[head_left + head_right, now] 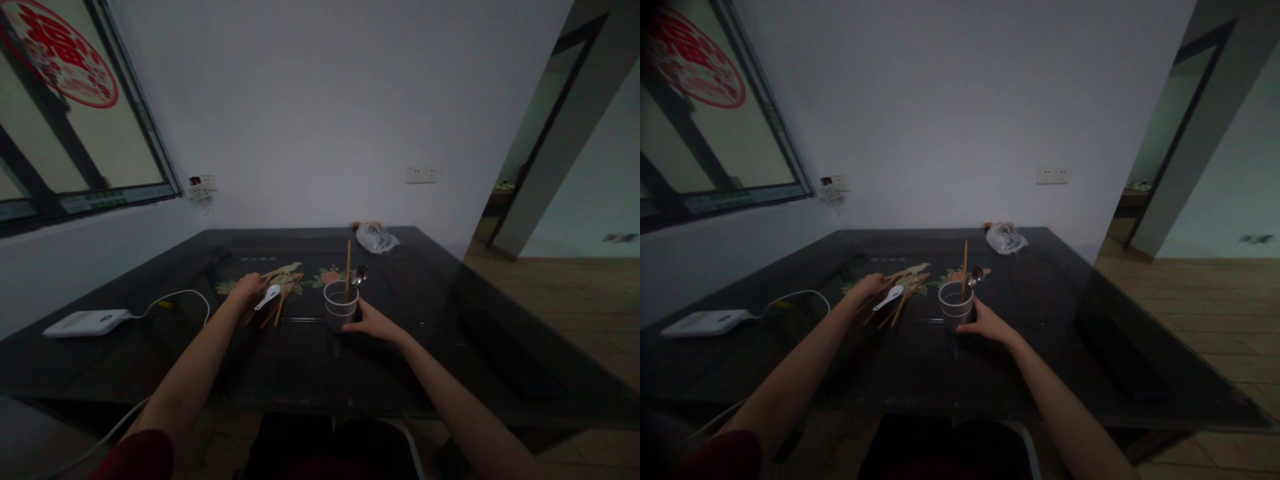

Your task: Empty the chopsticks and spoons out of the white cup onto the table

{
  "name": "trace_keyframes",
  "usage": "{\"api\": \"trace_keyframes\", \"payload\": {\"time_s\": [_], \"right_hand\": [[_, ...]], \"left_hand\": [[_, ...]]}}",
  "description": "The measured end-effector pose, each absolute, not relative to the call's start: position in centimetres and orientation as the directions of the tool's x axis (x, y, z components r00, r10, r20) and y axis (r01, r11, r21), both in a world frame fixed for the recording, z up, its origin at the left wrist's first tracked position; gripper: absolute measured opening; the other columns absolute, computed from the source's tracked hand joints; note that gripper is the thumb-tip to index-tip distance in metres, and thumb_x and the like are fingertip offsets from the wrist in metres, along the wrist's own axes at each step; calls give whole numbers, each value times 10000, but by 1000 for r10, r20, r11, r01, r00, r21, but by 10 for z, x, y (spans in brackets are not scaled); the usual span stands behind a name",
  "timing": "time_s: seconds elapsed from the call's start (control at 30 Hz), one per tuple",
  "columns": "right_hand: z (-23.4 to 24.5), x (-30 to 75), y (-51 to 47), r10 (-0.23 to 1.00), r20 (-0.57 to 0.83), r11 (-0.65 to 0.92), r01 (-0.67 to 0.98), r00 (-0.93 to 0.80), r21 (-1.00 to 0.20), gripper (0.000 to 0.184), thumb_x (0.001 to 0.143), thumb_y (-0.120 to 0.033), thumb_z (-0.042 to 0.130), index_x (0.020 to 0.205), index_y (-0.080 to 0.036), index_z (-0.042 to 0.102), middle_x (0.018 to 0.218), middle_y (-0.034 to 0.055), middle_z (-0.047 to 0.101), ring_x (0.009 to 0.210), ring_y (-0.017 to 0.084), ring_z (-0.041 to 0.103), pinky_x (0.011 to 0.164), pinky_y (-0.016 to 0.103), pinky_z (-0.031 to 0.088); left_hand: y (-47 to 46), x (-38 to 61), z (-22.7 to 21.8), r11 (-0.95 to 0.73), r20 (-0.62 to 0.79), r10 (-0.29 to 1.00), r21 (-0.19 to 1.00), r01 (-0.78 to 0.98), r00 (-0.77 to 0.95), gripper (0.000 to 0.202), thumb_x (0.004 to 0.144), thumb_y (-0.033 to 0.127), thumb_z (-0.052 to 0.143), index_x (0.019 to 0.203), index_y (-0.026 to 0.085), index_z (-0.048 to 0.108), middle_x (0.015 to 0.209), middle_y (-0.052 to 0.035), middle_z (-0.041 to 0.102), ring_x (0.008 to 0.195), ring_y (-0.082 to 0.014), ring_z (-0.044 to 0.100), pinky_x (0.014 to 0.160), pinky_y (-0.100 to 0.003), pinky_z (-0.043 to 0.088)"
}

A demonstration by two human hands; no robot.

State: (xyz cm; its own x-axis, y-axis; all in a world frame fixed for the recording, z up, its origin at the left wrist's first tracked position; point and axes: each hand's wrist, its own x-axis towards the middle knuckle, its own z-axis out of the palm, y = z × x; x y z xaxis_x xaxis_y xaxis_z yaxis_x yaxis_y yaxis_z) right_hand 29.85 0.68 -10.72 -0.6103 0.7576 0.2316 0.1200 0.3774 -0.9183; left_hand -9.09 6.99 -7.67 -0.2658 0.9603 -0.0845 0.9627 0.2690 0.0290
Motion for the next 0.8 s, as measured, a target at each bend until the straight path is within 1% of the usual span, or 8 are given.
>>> {"api": "trace_keyframes", "payload": {"time_s": [0.07, 0.17, 0.3, 0.43, 0.63, 0.8], "right_hand": [[-108, 299, 7, 758, 230, 376, 119, -611, -919, 879, 590, -308, 825, 1341, -175, 388, 1369, 137, 484, 1270, 286, 447, 1106, 450, 288], [-110, 299, 9, 754, 238, 377, 107, -612, -920, 889, 591, -309, 825, 1348, -181, 377, 1393, 134, 458, 1287, 281, 427, 1112, 445, 279], [-112, 299, 10, 758, 229, 357, 95, -611, -929, 884, 584, -307, 827, 1339, -177, 385, 1382, 137, 469, 1278, 279, 440, 1103, 442, 300], [-111, 298, 9, 756, 224, 345, 84, -614, -935, 874, 583, -306, 825, 1331, -172, 391, 1361, 144, 489, 1246, 281, 476, 1080, 442, 339], [-109, 300, 8, 762, 246, 401, 139, -599, -906, 880, 592, -324, 823, 1341, -169, 387, 1369, 142, 485, 1268, 282, 452, 1103, 440, 300], [-111, 300, 9, 759, 244, 407, 147, -604, -902, 891, 591, -331, 824, 1350, -173, 384, 1371, 140, 482, 1265, 283, 454, 1101, 446, 301]], "left_hand": [[69, -91, -76, 269, -108, 958, 37, 962, -264, 388, 783, 483, 531, 925, 171, 713, 1007, -166, 699, 879, -270, 675, 718, -287, 502], [69, -91, -74, 270, -121, 957, 42, 962, -264, 344, 769, 435, 561, 958, 185, 702, 1046, -154, 690, 927, -271, 662, 738, -286, 499], [64, -90, -74, 291, -88, 954, 33, 956, -287, 343, 777, 404, 560, 1025, 195, 672, 1128, -160, 656, 1018, -301, 628, 788, -332, 495], [58, -88, -75, 298, -60, 953, 26, 954, -296, 364, 797, 415, 539, 1059, 188, 650, 1131, -175, 648, 1026, -309, 618, 806, -353, 491], [59, -84, -78, 300, -16, 954, 15, 954, -300, 409, 832, 446, 489, 1110, 176, 620, 1150, -191, 630, 1039, -314, 607, 824, -378, 484], [67, -77, -81, 285, 15, 958, 16, 959, -285, 418, 868, 444, 425, 1113, 169, 622, 1154, -192, 625, 1073, -289, 593, 857, -356, 469]]}}
